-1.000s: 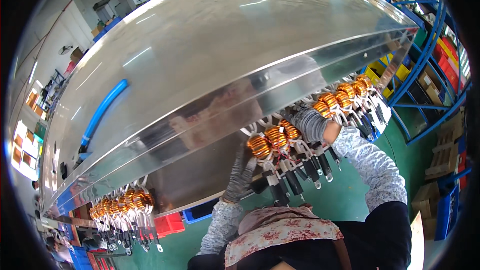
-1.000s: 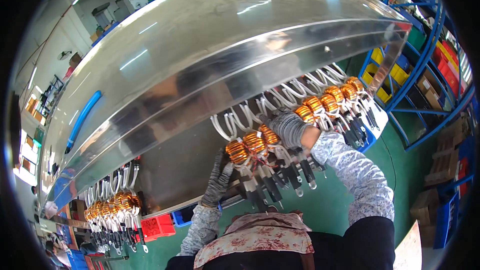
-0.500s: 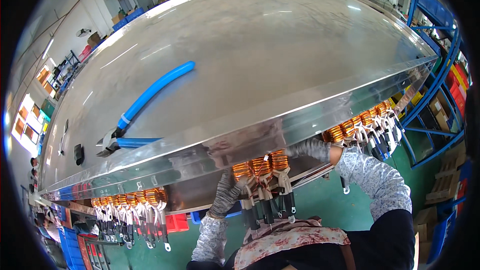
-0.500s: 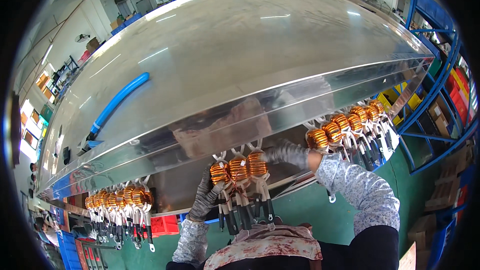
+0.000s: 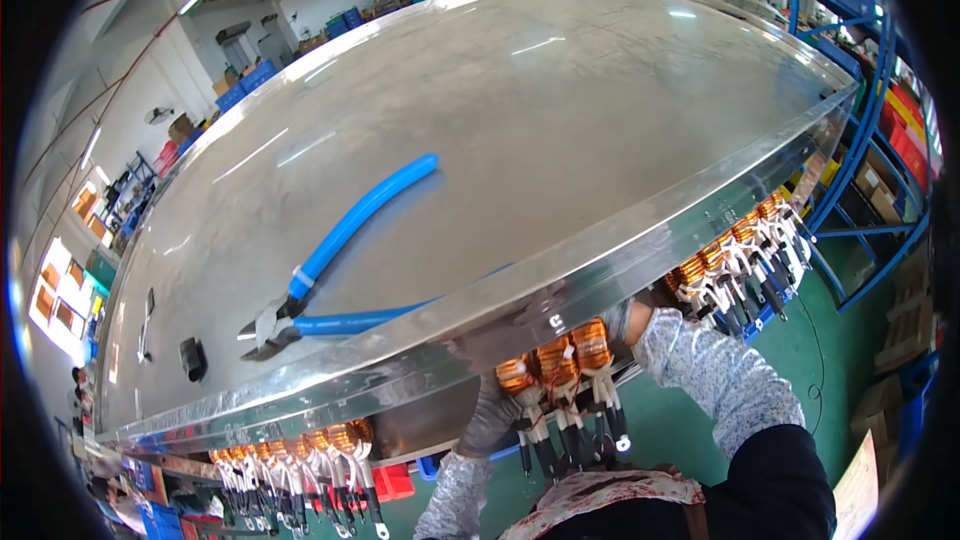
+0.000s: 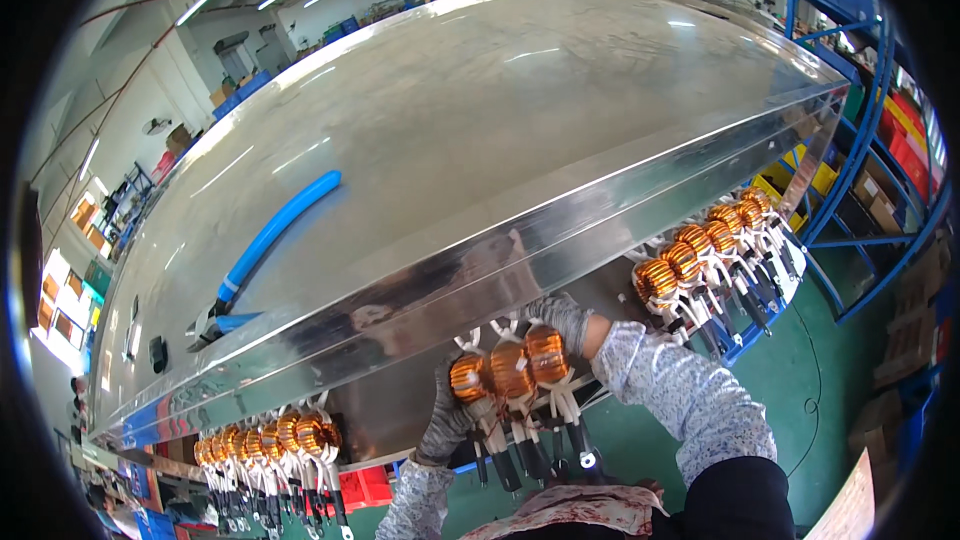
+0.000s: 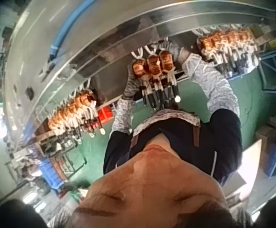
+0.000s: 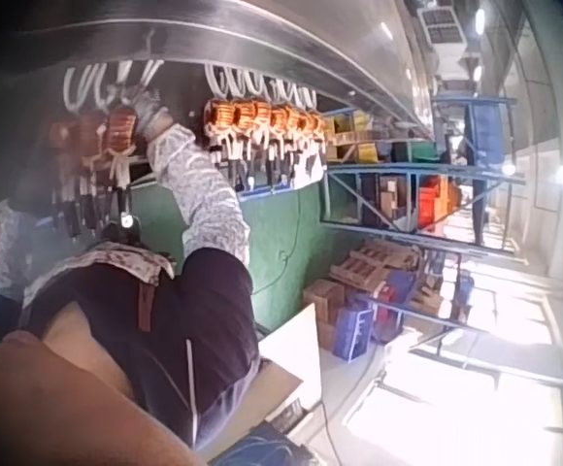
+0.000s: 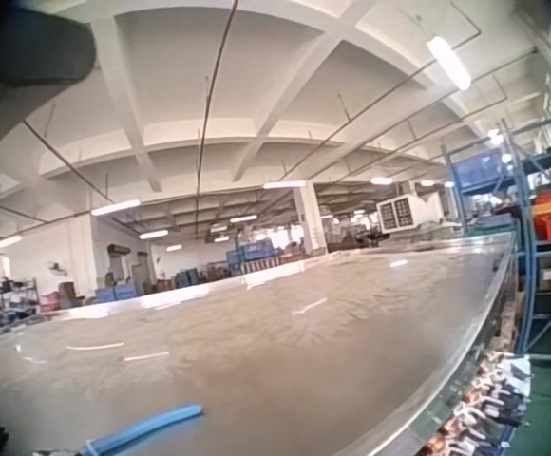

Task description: The person uses a heat gun to apply heat to the ends of copper-wound electrical components arranged on a machine. They then pick up the heated components and place them onto a metal rack. The person repeats this process, handling the components one by one or in small groups, moving them from the machine to the rack.

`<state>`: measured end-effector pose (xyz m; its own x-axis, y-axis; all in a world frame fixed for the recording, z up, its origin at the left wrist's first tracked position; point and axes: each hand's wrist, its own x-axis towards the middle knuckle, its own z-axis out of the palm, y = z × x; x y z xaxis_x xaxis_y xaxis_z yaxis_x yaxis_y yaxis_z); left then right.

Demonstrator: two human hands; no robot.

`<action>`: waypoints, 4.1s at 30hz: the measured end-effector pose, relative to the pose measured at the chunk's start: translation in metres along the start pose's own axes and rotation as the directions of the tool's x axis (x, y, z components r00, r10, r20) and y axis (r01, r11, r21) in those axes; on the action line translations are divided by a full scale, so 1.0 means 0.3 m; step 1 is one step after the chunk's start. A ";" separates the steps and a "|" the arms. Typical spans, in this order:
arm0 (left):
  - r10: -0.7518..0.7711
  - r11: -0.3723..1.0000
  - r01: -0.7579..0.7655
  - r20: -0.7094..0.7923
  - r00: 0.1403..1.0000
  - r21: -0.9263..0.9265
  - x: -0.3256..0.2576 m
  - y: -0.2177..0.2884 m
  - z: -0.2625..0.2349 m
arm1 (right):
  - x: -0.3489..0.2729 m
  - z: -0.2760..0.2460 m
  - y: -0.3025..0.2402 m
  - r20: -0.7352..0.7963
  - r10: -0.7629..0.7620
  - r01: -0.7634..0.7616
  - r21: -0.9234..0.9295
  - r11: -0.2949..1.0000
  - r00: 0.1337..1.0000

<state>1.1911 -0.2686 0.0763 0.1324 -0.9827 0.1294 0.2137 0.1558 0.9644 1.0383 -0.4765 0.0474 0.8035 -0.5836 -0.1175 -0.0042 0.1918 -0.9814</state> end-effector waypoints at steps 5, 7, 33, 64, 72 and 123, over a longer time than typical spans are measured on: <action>0.080 0.989 -0.085 0.044 0.996 0.121 0.024 0.007 0.031 | -0.234 0.119 -0.199 -0.346 -0.188 0.276 0.226 0.934 0.919; 0.077 0.982 -0.091 0.086 0.993 0.166 0.040 0.061 0.111 | -0.356 0.097 -0.186 -0.398 -0.221 0.348 0.281 0.895 0.891; -0.005 0.999 -0.052 1.000 -0.013 0.004 -0.329 -0.339 2.310 | -2.505 -0.133 0.094 -0.864 0.002 0.622 -0.361 0.695 -0.504; -0.035 0.987 -0.051 -0.105 -0.994 0.154 -2.126 -0.437 3.669 | -3.611 0.308 0.431 0.302 0.496 -0.202 -0.948 0.246 -0.814; -0.103 0.957 -0.154 -0.209 -0.972 0.246 -2.485 -0.550 3.599 | -3.646 0.444 0.599 0.341 0.508 -0.282 -0.940 0.192 -0.791; -0.152 0.987 -0.108 0.903 -0.402 0.117 -0.695 -0.774 2.747 | -3.386 -0.091 0.438 -0.553 -0.441 -0.695 0.657 0.290 -0.707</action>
<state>0.3162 -0.1823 0.0153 -0.9597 0.2807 0.0102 0.0829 0.2485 0.9651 0.2054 0.1201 0.0335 -0.8955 -0.1084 0.4317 -0.1686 0.9802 -0.1035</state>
